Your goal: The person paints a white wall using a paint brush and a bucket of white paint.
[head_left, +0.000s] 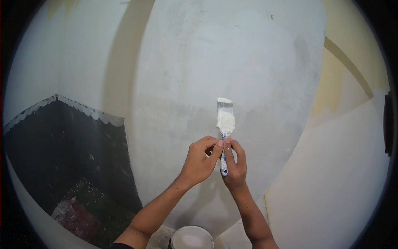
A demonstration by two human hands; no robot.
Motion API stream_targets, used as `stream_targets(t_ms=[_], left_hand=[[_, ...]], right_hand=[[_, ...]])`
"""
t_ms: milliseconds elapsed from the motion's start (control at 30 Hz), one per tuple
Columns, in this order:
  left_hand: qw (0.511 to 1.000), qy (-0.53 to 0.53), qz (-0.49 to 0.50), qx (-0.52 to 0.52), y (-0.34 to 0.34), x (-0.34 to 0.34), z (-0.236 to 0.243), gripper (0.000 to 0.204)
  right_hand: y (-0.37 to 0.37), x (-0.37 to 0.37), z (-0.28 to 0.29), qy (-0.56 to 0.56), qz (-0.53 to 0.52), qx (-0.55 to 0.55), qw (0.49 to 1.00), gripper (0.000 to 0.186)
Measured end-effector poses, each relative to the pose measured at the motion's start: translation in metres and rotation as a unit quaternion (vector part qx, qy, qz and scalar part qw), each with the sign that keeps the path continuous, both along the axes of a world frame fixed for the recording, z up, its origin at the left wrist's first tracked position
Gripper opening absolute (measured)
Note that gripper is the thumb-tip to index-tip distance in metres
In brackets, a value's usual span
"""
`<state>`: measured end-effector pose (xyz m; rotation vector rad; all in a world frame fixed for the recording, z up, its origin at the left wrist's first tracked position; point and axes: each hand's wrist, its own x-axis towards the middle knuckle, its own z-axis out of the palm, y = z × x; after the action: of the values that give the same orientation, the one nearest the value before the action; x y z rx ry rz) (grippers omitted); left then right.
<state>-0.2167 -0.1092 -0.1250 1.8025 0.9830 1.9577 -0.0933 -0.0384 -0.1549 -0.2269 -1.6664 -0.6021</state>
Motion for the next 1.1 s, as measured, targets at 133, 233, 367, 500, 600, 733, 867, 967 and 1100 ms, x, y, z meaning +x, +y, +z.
stream_targets(t_ms=[133, 233, 367, 500, 600, 733, 867, 967, 1100], left_hand=[[0.998, 0.044, 0.005, 0.034, 0.000, -0.032, 0.031, 0.020], [0.989, 0.081, 0.058, 0.113, 0.005, -0.062, 0.056, 0.018], [0.974, 0.089, 0.111, 0.176, 0.013, -0.109, 0.084, 0.016], [0.978, 0.032, 0.109, 0.176, 0.021, -0.164, 0.094, 0.016], [0.984, -0.025, 0.067, 0.166, 0.019, -0.190, 0.088, 0.017], [0.989, -0.029, 0.032, 0.140, 0.015, -0.210, 0.075, 0.018], [0.994, -0.021, 0.017, 0.104, 0.010, -0.221, 0.055, 0.017], [0.996, 0.013, -0.019, 0.092, 0.009, -0.227, 0.045, 0.014], [0.994, -0.017, -0.034, 0.107, 0.012, -0.230, 0.048, 0.017]], right_hand=[[0.009, -0.024, 0.050, -0.010, -0.010, 0.057, 0.998, 0.044], [0.023, -0.050, 0.090, -0.036, -0.003, 0.087, 0.996, 0.043], [0.028, -0.092, 0.133, -0.077, -0.008, 0.130, 0.989, 0.041], [0.038, -0.137, 0.161, -0.109, -0.011, 0.159, 0.981, 0.038], [0.051, -0.157, 0.166, -0.125, -0.025, 0.160, 0.979, 0.037], [0.054, -0.166, 0.150, -0.199, -0.079, 0.159, 0.964, 0.039], [0.032, -0.164, 0.088, -0.291, -0.093, 0.116, 0.945, 0.034], [0.014, -0.159, 0.066, -0.342, -0.093, 0.108, 0.929, 0.034], [0.012, -0.156, 0.095, -0.335, -0.004, -0.068, 0.940, 0.025]])
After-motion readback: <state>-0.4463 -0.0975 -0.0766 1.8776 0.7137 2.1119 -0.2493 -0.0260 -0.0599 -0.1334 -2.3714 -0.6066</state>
